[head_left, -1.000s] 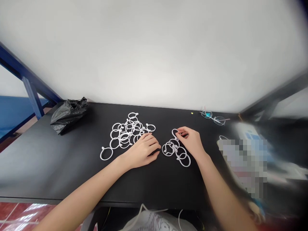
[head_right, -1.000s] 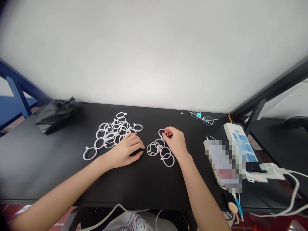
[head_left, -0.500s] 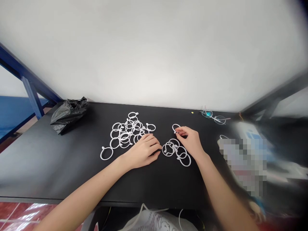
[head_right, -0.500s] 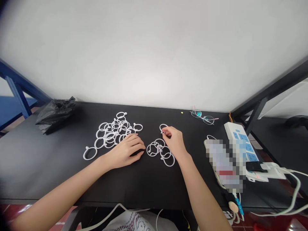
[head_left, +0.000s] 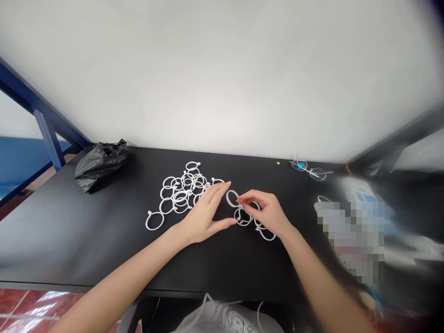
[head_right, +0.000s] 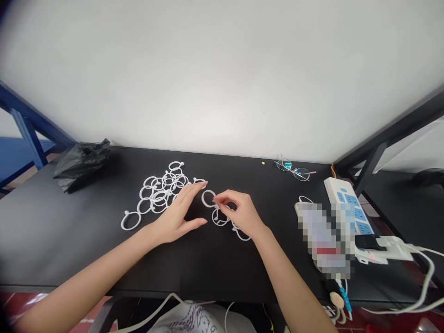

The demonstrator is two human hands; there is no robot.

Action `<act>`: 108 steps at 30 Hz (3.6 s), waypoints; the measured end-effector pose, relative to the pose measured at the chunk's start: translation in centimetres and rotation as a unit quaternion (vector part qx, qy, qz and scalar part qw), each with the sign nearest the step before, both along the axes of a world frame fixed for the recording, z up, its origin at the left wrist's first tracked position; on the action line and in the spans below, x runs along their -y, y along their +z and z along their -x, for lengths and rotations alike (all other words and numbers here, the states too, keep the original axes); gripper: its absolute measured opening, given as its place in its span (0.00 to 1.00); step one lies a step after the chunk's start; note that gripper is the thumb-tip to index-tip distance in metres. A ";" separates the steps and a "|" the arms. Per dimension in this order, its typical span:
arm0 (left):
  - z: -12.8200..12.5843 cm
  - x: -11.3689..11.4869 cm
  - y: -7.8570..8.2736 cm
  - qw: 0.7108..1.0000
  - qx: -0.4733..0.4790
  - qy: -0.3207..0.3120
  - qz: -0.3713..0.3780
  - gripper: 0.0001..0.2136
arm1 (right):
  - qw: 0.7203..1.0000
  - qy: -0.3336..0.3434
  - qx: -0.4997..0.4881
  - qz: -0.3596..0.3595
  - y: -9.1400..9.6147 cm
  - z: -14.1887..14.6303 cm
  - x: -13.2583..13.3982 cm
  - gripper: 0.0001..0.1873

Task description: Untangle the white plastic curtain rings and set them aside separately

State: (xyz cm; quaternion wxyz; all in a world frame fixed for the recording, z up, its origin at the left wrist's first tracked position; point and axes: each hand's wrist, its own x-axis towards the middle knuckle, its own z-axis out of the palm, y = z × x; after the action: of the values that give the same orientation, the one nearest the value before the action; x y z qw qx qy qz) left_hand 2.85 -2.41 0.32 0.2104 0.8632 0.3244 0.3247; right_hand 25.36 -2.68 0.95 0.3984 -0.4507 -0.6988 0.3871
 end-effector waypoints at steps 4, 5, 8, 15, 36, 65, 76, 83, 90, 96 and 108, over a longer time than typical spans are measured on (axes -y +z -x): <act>-0.2 -0.1 -0.4 0.998 0.036 0.010 0.043 0.20 | 0.998 0.021 0.009 -0.059 0.1 1.0 0.6 0.06; -0.2 -0.1 -0.5 0.998 0.047 0.012 0.044 0.18 | 0.998 0.017 0.003 -0.068 0.1 1.1 0.7 0.06; -0.3 -0.2 -0.5 0.995 0.079 0.032 0.046 0.18 | 0.996 -0.009 -0.034 -0.082 0.0 1.2 0.8 0.04; 0.0 -0.3 0.1 0.988 0.131 0.070 0.033 0.16 | 0.996 -0.020 -0.042 -0.071 0.1 1.5 1.1 0.07; 0.0 -0.3 0.4 0.981 0.179 0.075 0.006 0.16 | 0.984 -0.077 -0.064 -0.149 -0.3 2.6 1.7 0.06; 5.5 -5.2 0.5 0.971 -0.178 0.122 -0.107 0.12 | 0.973 -0.145 -0.071 -0.165 -0.3 2.2 1.3 0.10; 6.0 -5.5 0.4 0.974 -0.159 0.119 -0.109 0.12 | 0.969 -0.167 -0.065 -0.168 -0.2 1.7 1.3 0.08; 6.2 -5.7 0.2 0.973 -0.165 0.121 -0.106 0.10 | 0.968 -0.169 -0.062 -0.172 -0.2 1.9 1.3 0.08; 5.5 -5.3 0.3 0.980 -0.120 0.103 -0.125 0.07 | 0.942 -0.258 0.000 -0.217 0.1 -0.8 -0.3 0.08; 2.8 -3.3 0.0 0.986 -0.103 0.020 -0.131 0.05 | 0.957 -0.271 0.054 -0.087 -0.3 -3.5 -1.6 0.07; -0.2 -0.5 -0.4 0.985 -0.135 -0.099 -0.032 0.10 | 0.975 -0.115 0.179 0.057 -1.0 -3.1 -1.2 0.04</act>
State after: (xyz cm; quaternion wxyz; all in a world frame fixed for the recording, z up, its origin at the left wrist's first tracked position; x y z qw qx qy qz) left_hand 3.00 -1.94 -0.03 0.1679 0.9332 0.2525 0.1931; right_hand 28.45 -1.45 -0.07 0.2823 -0.6117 -0.6793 0.2910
